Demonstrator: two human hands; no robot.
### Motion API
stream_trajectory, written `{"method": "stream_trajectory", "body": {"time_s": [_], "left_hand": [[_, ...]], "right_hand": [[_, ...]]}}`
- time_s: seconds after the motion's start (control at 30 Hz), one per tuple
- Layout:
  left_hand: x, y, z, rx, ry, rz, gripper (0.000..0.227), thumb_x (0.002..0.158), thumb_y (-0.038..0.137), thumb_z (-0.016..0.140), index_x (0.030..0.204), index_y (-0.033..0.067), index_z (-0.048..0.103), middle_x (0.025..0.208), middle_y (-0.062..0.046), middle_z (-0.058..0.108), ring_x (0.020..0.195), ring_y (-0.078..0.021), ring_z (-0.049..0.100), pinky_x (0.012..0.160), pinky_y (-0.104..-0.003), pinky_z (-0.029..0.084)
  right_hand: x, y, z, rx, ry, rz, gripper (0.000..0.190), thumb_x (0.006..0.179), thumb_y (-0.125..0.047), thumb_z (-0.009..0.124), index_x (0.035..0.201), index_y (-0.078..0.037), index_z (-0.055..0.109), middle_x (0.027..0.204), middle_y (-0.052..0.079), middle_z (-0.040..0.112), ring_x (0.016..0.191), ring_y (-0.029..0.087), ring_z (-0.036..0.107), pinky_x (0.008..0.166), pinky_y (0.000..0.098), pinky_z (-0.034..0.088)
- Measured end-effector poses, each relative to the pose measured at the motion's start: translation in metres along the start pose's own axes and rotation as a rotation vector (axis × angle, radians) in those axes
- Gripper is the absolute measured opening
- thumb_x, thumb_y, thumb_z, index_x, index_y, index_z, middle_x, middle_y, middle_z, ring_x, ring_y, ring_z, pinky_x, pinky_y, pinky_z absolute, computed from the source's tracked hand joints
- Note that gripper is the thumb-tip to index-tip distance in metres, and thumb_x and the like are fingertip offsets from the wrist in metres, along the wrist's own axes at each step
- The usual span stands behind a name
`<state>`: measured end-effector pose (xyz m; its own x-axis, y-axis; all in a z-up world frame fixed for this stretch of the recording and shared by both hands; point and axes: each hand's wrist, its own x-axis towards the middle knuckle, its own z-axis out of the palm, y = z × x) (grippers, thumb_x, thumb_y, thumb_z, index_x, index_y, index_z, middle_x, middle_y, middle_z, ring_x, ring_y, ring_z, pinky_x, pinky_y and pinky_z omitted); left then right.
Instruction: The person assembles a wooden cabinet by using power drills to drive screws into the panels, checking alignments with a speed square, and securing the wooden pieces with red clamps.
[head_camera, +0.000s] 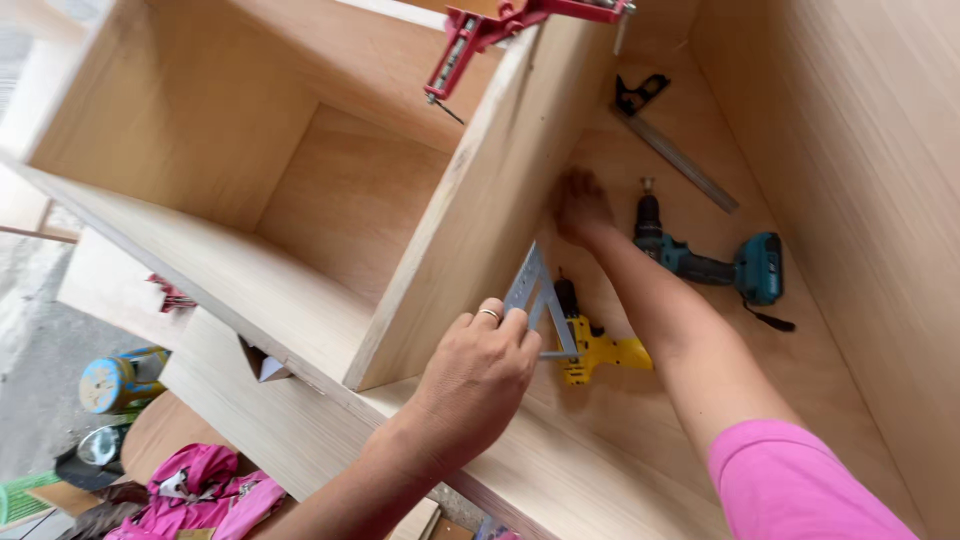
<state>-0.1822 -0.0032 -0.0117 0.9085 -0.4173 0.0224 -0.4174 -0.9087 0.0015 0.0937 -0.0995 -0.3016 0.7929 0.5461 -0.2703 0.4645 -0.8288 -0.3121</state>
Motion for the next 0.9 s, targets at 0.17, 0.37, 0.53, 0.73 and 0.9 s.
{"method": "stream_trajectory", "body": {"time_s": [0.17,0.37,0.53,0.73,0.9], "left_hand": [[-0.003,-0.003,0.008,0.002,0.030,-0.034,0.015,0.078,0.000,0.056,0.078,0.0148,0.057,0.082,-0.007,0.054,0.080,-0.0278,0.051,0.059,-0.038,0.041],[0.000,-0.003,0.004,-0.037,0.051,-0.023,0.015,0.080,-0.001,0.054,0.079,0.0139,0.057,0.082,-0.008,0.055,0.078,-0.0285,0.051,0.057,-0.040,0.043],[-0.002,-0.007,0.017,0.042,0.071,-0.026,0.007,0.088,0.009,0.062,0.081,0.0118,0.063,0.081,-0.007,0.054,0.089,-0.0299,0.058,0.063,-0.036,0.045],[0.007,-0.025,-0.001,0.081,0.125,0.009,0.009,0.083,0.006,0.059,0.078,0.0108,0.063,0.078,-0.007,0.053,0.085,-0.0301,0.059,0.059,-0.036,0.046],[0.042,-0.046,0.004,0.164,0.212,0.077,0.004,0.081,0.008,0.061,0.078,0.0097,0.063,0.077,-0.008,0.053,0.082,-0.0302,0.057,0.061,-0.036,0.046]], "right_hand": [[0.002,-0.016,0.063,-0.084,-0.084,0.009,0.074,0.097,-0.021,0.040,0.162,0.003,0.012,0.166,0.026,0.019,0.148,0.049,0.022,0.117,0.0582,0.028],[-0.038,-0.022,0.047,0.325,-0.329,-0.124,0.012,0.083,-0.025,0.064,0.077,-0.022,0.073,0.082,0.000,0.072,0.075,0.015,0.060,0.065,0.0335,0.045],[-0.110,-0.064,-0.049,-0.015,0.111,-0.293,0.035,0.089,-0.010,0.060,0.118,-0.009,0.079,0.098,0.014,0.077,0.095,0.033,0.074,0.095,0.0409,0.055],[-0.110,-0.032,-0.020,1.017,0.229,-0.071,0.036,0.097,-0.001,0.055,0.127,-0.008,0.074,0.095,0.012,0.078,0.092,0.024,0.077,0.090,0.0424,0.059],[-0.199,-0.059,-0.111,0.907,0.338,-0.284,0.031,0.098,-0.001,0.054,0.121,-0.007,0.074,0.109,0.014,0.071,0.103,0.024,0.070,0.087,0.0368,0.061]]}}
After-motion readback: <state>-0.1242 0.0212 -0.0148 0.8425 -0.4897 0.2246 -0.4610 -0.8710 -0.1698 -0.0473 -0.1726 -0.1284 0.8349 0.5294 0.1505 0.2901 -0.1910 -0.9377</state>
